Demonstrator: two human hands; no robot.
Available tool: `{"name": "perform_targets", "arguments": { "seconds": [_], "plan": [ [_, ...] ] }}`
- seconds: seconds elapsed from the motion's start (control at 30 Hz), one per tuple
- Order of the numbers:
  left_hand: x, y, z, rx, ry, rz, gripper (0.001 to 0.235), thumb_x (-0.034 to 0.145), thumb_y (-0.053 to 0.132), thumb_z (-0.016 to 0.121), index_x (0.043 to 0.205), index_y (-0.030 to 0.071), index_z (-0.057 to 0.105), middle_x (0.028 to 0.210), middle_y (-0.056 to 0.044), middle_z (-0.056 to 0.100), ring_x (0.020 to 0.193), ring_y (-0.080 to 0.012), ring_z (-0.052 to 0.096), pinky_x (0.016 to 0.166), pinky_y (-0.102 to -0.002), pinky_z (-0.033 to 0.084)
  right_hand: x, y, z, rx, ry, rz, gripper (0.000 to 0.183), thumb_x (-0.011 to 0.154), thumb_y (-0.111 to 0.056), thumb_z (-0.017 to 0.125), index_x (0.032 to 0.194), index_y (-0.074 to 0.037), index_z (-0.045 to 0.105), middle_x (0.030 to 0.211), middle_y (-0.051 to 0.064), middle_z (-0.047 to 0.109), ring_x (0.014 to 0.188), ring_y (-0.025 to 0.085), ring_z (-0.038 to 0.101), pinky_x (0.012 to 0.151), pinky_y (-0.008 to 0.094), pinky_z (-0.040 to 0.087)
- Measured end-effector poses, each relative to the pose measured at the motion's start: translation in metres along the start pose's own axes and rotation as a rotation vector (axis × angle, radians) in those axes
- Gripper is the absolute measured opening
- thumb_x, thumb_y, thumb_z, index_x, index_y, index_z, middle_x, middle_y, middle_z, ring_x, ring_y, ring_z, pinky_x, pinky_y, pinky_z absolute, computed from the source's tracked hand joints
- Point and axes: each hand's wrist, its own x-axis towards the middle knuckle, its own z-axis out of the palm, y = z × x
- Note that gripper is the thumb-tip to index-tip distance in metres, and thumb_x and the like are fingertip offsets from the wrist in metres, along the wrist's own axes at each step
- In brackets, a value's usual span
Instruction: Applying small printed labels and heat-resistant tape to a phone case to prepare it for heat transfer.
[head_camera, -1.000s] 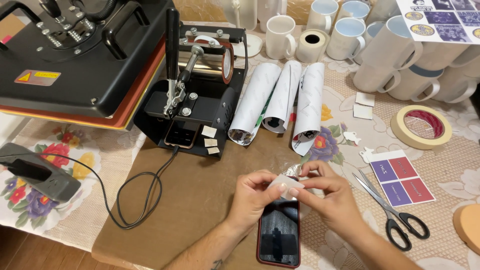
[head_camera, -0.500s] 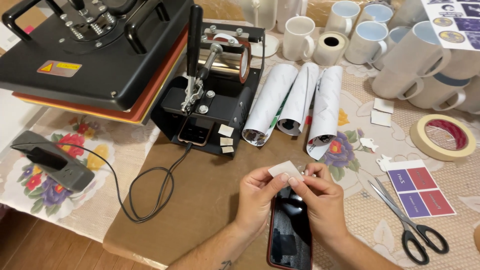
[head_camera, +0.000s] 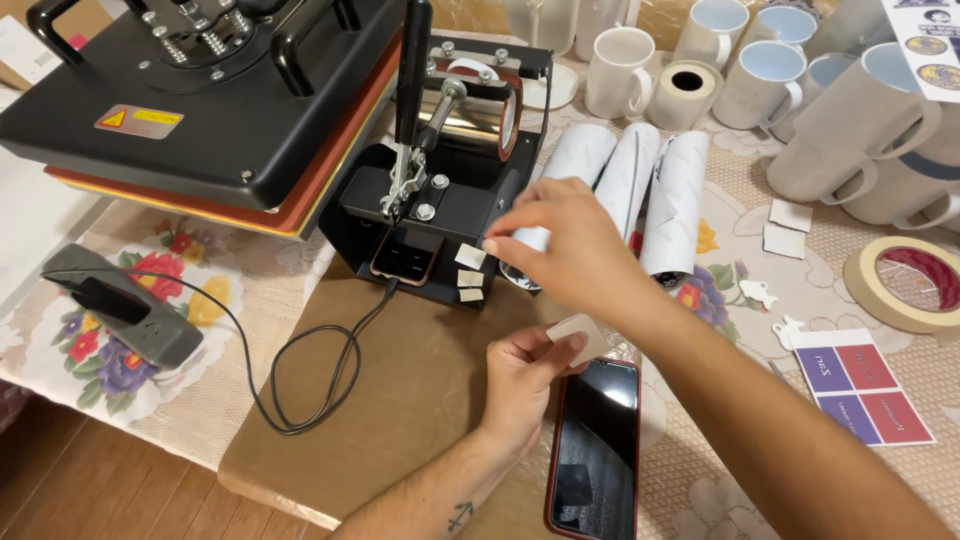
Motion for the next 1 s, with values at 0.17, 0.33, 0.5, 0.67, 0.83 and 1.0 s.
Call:
{"name": "perform_targets", "arguments": {
  "seconds": [0.17, 0.33, 0.5, 0.67, 0.83, 1.0],
  "plan": [
    [0.001, 0.003, -0.002, 0.017, 0.007, -0.014, 0.014, 0.078, 0.011, 0.082, 0.084, -0.001, 0.077, 0.09, -0.01, 0.077, 0.08, -0.0175, 0.071, 0.07, -0.034, 0.063, 0.029, -0.017, 0.017, -0.138, -0.223, 0.277, 0.014, 0.088, -0.036, 0.073, 0.095, -0.026, 0.08, 0.097, -0.001, 0.061, 0.111, 0.024, 0.048, 0.087, 0.039, 0.044],
    [0.001, 0.0, -0.002, 0.038, -0.009, -0.044, 0.019, 0.08, 0.01, 0.081, 0.094, -0.001, 0.079, 0.087, -0.011, 0.078, 0.079, -0.0169, 0.072, 0.072, -0.034, 0.064, 0.033, -0.022, 0.021, -0.178, -0.285, 0.32, 0.008, 0.086, -0.034, 0.077, 0.089, -0.028, 0.08, 0.092, 0.0, 0.064, 0.106, 0.022, 0.052, 0.084, 0.036, 0.046],
    [0.006, -0.006, -0.004, 0.007, 0.038, -0.025, 0.019, 0.079, 0.004, 0.082, 0.095, -0.005, 0.077, 0.084, -0.017, 0.077, 0.079, -0.0241, 0.074, 0.071, -0.038, 0.065, 0.028, -0.026, 0.019, -0.114, -0.198, 0.254, 0.007, 0.082, -0.025, 0.076, 0.085, -0.02, 0.08, 0.081, 0.0, 0.071, 0.093, 0.024, 0.059, 0.078, 0.041, 0.051],
    [0.01, -0.015, -0.008, -0.041, 0.061, -0.041, 0.026, 0.078, -0.002, 0.084, 0.101, -0.01, 0.075, 0.086, -0.023, 0.077, 0.081, -0.03, 0.076, 0.072, -0.041, 0.066, -0.009, -0.016, -0.014, 0.258, -0.01, 0.181, 0.011, 0.081, -0.015, 0.078, 0.091, -0.013, 0.079, 0.086, 0.007, 0.073, 0.092, 0.022, 0.067, 0.084, 0.039, 0.054],
    [0.001, -0.008, -0.002, -0.047, 0.043, -0.089, 0.03, 0.079, 0.0, 0.083, 0.105, -0.011, 0.073, 0.09, -0.022, 0.077, 0.083, -0.0273, 0.076, 0.076, -0.04, 0.065, -0.087, -0.008, -0.04, 0.384, 0.112, 0.507, 0.017, 0.075, -0.012, 0.084, 0.091, -0.005, 0.082, 0.086, 0.011, 0.079, 0.086, 0.018, 0.064, 0.08, 0.033, 0.053],
    [-0.003, -0.005, 0.001, -0.001, 0.036, -0.073, 0.032, 0.08, -0.001, 0.082, 0.107, -0.013, 0.072, 0.091, -0.024, 0.077, 0.083, -0.028, 0.076, 0.074, -0.039, 0.066, -0.134, 0.031, -0.027, 0.388, 0.19, 0.507, 0.017, 0.073, -0.012, 0.088, 0.088, -0.006, 0.082, 0.085, 0.007, 0.077, 0.082, 0.014, 0.063, 0.077, 0.027, 0.051]
  ]
}}
